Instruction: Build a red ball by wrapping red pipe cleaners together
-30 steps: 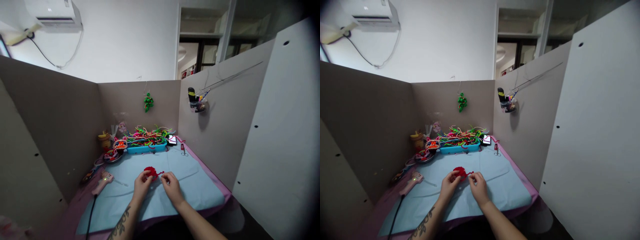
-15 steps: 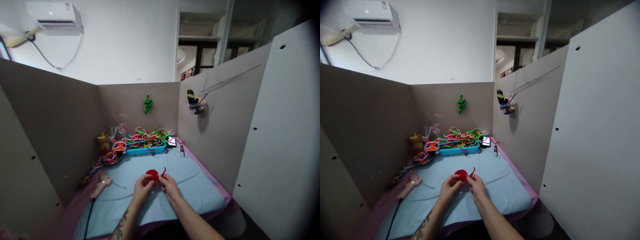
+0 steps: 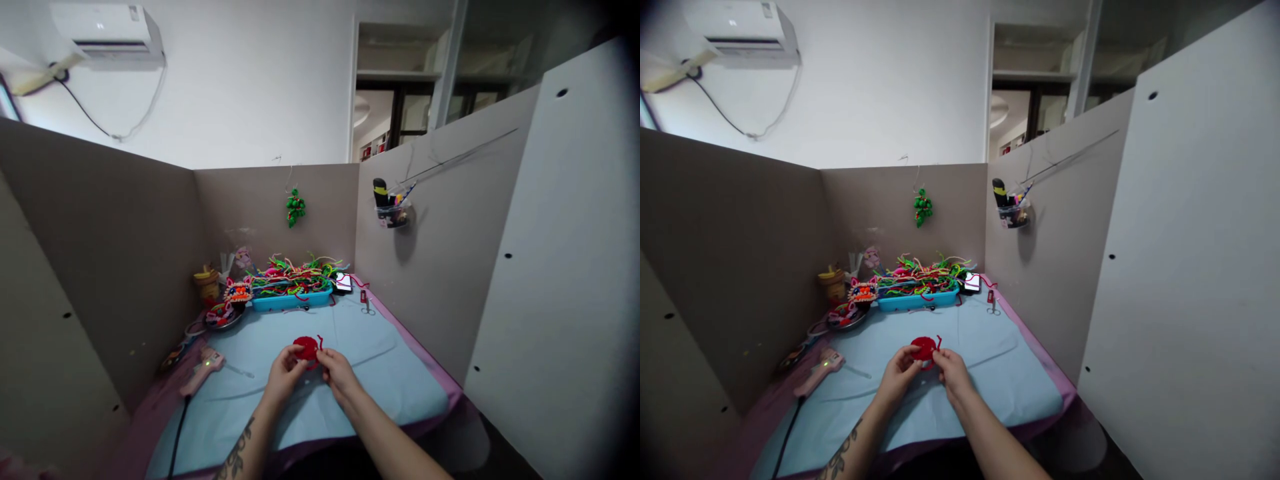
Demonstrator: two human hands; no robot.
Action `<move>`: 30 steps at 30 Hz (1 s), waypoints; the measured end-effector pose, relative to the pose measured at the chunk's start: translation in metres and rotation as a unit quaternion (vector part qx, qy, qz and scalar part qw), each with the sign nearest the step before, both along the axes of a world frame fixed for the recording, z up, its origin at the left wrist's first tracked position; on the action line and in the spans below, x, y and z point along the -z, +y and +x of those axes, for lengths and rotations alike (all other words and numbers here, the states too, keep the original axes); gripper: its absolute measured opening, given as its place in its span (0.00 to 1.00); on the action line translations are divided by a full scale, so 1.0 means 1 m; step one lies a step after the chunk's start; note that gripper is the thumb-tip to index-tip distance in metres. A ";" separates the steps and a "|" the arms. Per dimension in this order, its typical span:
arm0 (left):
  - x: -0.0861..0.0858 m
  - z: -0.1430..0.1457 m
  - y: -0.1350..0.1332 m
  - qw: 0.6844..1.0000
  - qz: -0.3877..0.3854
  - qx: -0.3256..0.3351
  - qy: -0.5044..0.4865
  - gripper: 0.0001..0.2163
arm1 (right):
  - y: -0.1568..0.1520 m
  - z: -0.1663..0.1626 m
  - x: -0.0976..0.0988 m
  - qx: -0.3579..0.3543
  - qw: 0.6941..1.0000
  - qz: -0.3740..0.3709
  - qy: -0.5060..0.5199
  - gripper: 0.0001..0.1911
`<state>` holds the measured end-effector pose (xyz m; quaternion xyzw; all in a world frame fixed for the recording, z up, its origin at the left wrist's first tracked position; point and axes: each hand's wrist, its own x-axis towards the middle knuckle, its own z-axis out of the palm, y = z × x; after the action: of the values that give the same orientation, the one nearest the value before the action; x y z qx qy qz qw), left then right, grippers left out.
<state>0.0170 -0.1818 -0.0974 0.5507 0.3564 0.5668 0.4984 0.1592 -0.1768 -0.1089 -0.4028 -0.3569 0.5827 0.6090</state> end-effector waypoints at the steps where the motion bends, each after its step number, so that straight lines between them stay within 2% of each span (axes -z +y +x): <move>1: 0.000 0.001 0.000 1.000 0.008 0.006 0.008 0.18 | 0.000 0.000 0.000 0.002 1.000 0.001 0.004 0.20; 3: 0.001 0.002 -0.002 0.999 0.019 0.002 0.037 0.19 | -0.001 -0.001 0.001 0.009 1.000 0.004 0.013 0.22; 9: 0.000 0.005 -0.004 0.994 0.024 -0.069 0.083 0.25 | -0.002 -0.004 0.006 0.051 0.998 0.002 0.031 0.21; 16: 0.004 0.004 -0.001 0.998 -0.002 -0.034 0.060 0.25 | -0.004 -0.002 0.011 0.050 0.998 0.020 0.021 0.20; 20: 0.002 0.005 -0.003 0.998 0.015 -0.051 0.042 0.19 | -0.005 -0.003 0.011 0.040 0.998 0.042 -0.011 0.20; 23: -0.002 0.006 -0.005 0.998 0.030 -0.050 0.035 0.19 | -0.006 -0.004 0.011 0.046 0.997 0.051 -0.028 0.20; 26: -0.005 0.006 -0.007 0.998 0.033 -0.029 0.047 0.23 | -0.006 -0.005 0.011 0.051 0.997 0.055 -0.036 0.20; 30: -0.006 0.006 -0.008 0.993 0.040 -0.045 0.100 0.22 | -0.008 -0.004 0.011 0.044 0.996 0.060 -0.047 0.18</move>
<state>0.0227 -0.1896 -0.0916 0.6074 0.4058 0.5444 0.4124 0.1548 -0.1850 -0.1200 -0.4081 -0.4015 0.5135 0.6393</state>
